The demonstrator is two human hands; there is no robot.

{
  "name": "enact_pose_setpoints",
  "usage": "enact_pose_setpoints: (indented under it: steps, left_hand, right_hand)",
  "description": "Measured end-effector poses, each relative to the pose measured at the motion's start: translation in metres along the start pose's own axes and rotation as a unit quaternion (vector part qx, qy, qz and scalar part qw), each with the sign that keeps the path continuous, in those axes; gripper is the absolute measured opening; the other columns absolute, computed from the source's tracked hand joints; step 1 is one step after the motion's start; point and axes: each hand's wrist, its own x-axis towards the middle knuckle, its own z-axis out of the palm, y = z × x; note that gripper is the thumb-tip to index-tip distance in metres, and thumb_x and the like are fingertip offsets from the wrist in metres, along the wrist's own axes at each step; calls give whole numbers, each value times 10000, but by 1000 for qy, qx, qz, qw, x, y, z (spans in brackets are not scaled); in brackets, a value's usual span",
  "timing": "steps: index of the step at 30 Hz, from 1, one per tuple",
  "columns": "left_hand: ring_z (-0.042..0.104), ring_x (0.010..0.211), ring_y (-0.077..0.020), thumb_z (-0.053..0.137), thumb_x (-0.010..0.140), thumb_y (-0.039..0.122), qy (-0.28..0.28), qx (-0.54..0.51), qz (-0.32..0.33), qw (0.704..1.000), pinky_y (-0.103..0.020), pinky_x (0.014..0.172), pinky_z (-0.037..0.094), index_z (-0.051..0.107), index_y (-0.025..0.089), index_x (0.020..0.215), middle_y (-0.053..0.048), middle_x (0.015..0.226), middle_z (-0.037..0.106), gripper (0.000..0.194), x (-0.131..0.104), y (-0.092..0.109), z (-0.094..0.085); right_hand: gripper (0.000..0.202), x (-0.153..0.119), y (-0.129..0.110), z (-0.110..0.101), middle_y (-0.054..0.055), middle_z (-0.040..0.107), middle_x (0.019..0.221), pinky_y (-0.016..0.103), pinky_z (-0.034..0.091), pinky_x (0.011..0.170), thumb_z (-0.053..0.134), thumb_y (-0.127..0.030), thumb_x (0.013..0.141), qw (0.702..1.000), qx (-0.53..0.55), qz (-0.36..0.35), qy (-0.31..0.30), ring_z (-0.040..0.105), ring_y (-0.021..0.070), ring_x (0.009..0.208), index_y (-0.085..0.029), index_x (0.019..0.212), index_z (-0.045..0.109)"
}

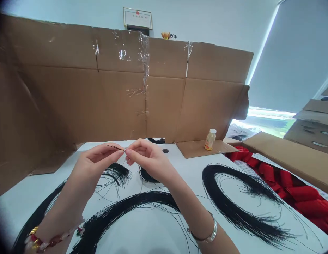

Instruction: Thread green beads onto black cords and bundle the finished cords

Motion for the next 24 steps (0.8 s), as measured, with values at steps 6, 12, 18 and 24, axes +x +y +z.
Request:
enact_pose_setpoints:
  steps: [6, 12, 18, 24]
  left_hand:
    - [648, 779, -128, 821, 798, 320, 48, 28, 5, 998, -192, 695, 518, 820, 277, 807, 12, 835, 770, 44, -2, 7, -9]
    - [655, 782, -103, 806, 826, 288, 18, 22, 11, 1000, -158, 689, 508, 804, 272, 746, 33, 825, 771, 81, -3, 9, -7]
    - [657, 786, -92, 796, 844, 261, 11, 13, 25, 1000, -154, 700, 511, 803, 280, 774, 42, 837, 765, 72, -3, 2, -4]
    - [632, 751, -82, 767, 850, 202, 26, 18, 61, 998, -156, 691, 505, 774, 272, 769, 57, 823, 741, 107, -6, -2, -1]
  right_hand:
    - [171, -3, 2, 6, -31, 643, 789, 216, 525, 689, 699, -346, 962, 998, -20, -11, 50, 626, 79, 686, -210, 870, 648]
    - [197, -10, 1, 9, -35, 615, 775, 211, 498, 665, 667, -351, 983, 996, -42, -10, 75, 603, 71, 666, -201, 860, 632]
    - [216, -13, 0, 9, -43, 570, 728, 211, 451, 619, 647, -362, 991, 994, -66, -15, 90, 544, 73, 638, -201, 852, 608]
    - [214, -15, -5, 13, -52, 504, 680, 211, 396, 571, 651, -344, 977, 993, -69, -14, 100, 456, 80, 616, -200, 829, 592]
